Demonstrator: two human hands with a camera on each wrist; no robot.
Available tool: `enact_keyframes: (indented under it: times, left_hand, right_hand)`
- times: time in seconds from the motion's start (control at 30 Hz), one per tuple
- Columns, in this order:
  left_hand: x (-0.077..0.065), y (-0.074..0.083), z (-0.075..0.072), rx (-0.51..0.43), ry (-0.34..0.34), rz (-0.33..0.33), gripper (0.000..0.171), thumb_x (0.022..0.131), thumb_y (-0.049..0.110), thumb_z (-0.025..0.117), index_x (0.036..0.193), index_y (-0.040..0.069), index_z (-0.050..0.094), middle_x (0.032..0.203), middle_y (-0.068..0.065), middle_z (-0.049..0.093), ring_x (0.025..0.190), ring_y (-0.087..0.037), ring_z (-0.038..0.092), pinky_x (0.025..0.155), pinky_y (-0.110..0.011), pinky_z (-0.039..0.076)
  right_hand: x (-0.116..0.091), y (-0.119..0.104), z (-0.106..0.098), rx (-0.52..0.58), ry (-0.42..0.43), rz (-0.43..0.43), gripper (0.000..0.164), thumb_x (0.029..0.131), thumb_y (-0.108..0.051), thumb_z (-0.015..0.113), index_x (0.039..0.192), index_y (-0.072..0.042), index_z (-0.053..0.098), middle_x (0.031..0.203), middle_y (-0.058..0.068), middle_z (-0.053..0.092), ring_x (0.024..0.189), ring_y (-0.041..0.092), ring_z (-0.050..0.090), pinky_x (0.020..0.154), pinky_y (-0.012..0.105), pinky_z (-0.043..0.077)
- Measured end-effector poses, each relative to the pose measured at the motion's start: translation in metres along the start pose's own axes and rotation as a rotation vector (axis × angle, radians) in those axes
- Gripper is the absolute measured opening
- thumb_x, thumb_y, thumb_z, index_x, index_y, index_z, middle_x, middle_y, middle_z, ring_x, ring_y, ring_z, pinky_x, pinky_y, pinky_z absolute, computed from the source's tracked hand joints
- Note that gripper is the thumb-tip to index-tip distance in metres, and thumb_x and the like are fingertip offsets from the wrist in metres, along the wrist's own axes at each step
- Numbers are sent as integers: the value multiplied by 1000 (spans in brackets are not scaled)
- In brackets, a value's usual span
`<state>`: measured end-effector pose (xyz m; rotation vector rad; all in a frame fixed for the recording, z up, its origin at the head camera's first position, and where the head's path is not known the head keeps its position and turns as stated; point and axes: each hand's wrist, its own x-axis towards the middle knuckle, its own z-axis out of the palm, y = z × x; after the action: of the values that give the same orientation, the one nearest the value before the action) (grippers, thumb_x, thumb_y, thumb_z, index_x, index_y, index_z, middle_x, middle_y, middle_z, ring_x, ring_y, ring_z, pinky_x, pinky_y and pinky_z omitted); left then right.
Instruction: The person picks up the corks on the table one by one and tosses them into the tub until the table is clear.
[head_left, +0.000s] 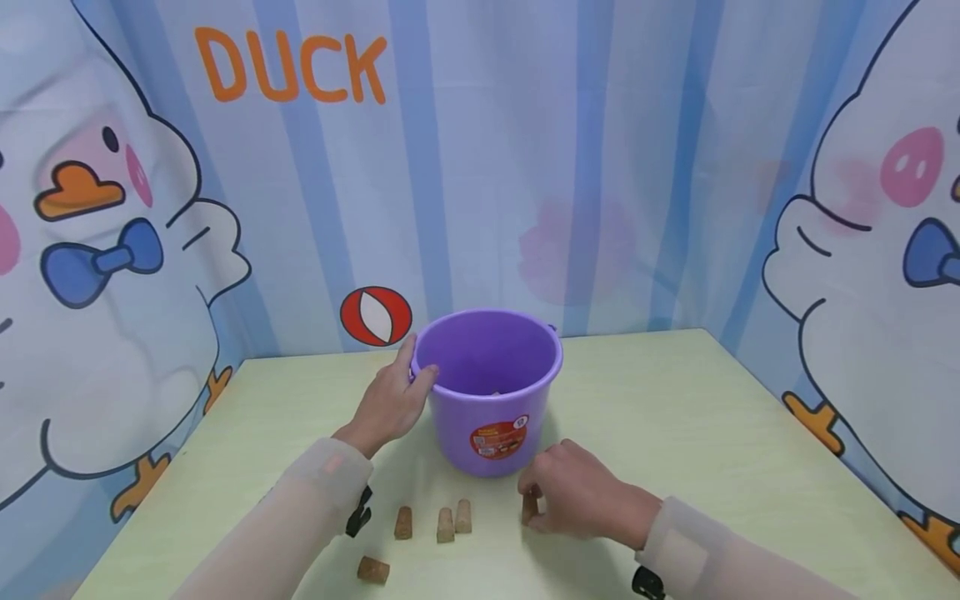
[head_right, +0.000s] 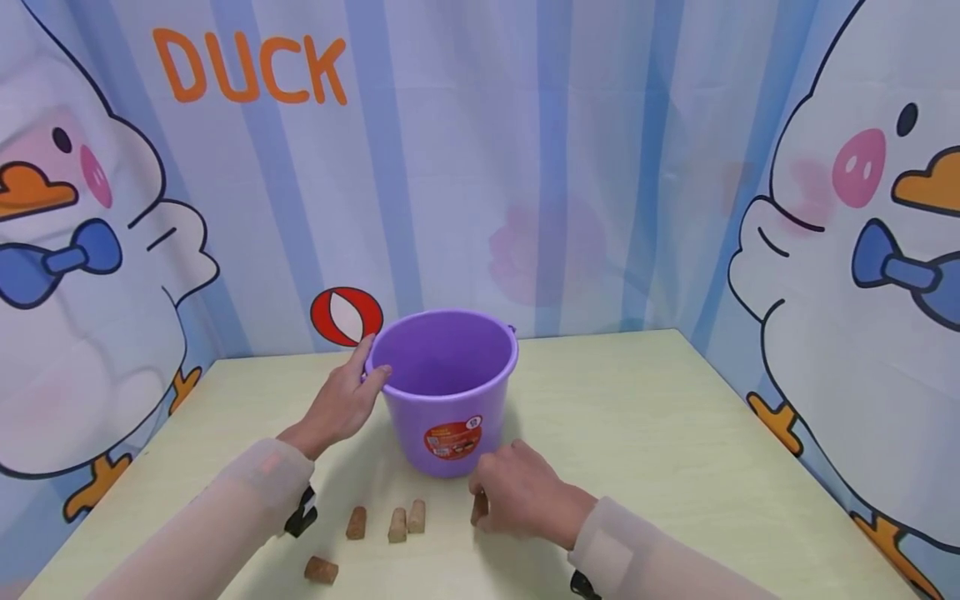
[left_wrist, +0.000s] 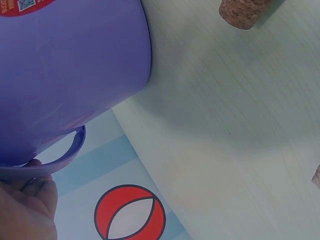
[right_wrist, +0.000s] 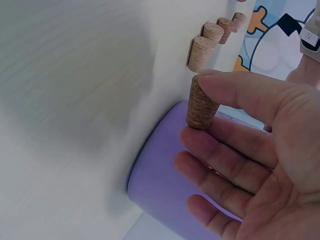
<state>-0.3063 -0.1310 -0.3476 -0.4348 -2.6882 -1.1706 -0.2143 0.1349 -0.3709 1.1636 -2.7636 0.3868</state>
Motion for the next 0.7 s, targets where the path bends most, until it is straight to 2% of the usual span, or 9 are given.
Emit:
enact_keyframes:
  times: [0.23, 0.37, 0.53, 0.7]
  left_hand:
    - [0, -2, 0, 2, 1, 7, 76, 106, 40, 41, 165, 7, 8, 158, -18, 44, 140, -35, 48, 114, -56, 38]
    - [1, -2, 0, -2, 6, 19, 75, 106, 40, 42, 165, 7, 9, 156, -18, 46, 139, -35, 49, 113, -57, 39]
    - [1, -3, 1, 0, 14, 34, 75, 106, 39, 42, 165, 6, 10, 155, -19, 46, 137, -35, 51, 112, -57, 41]
    - [1, -3, 1, -6, 11, 31, 75, 106, 40, 42, 165, 6, 9, 157, -18, 45, 139, -36, 49, 113, -57, 40]
  right_hand:
    - [-2, -1, -6, -26, 35, -9, 24, 70, -14, 87, 66, -27, 68, 63, -21, 59, 61, -2, 46, 69, 30, 42]
    - [-2, -2, -9, -2, 50, -12, 22, 70, -13, 88, 68, -27, 70, 66, -22, 62, 63, -4, 52, 70, 28, 49]
    - [-3, -2, -14, 27, 59, 13, 20, 72, -14, 88, 72, -27, 74, 69, -23, 66, 68, -7, 57, 76, 31, 55]
    - [-3, -2, -18, 31, 71, 24, 16, 74, -14, 86, 73, -26, 75, 70, -24, 65, 69, -5, 56, 77, 34, 52]
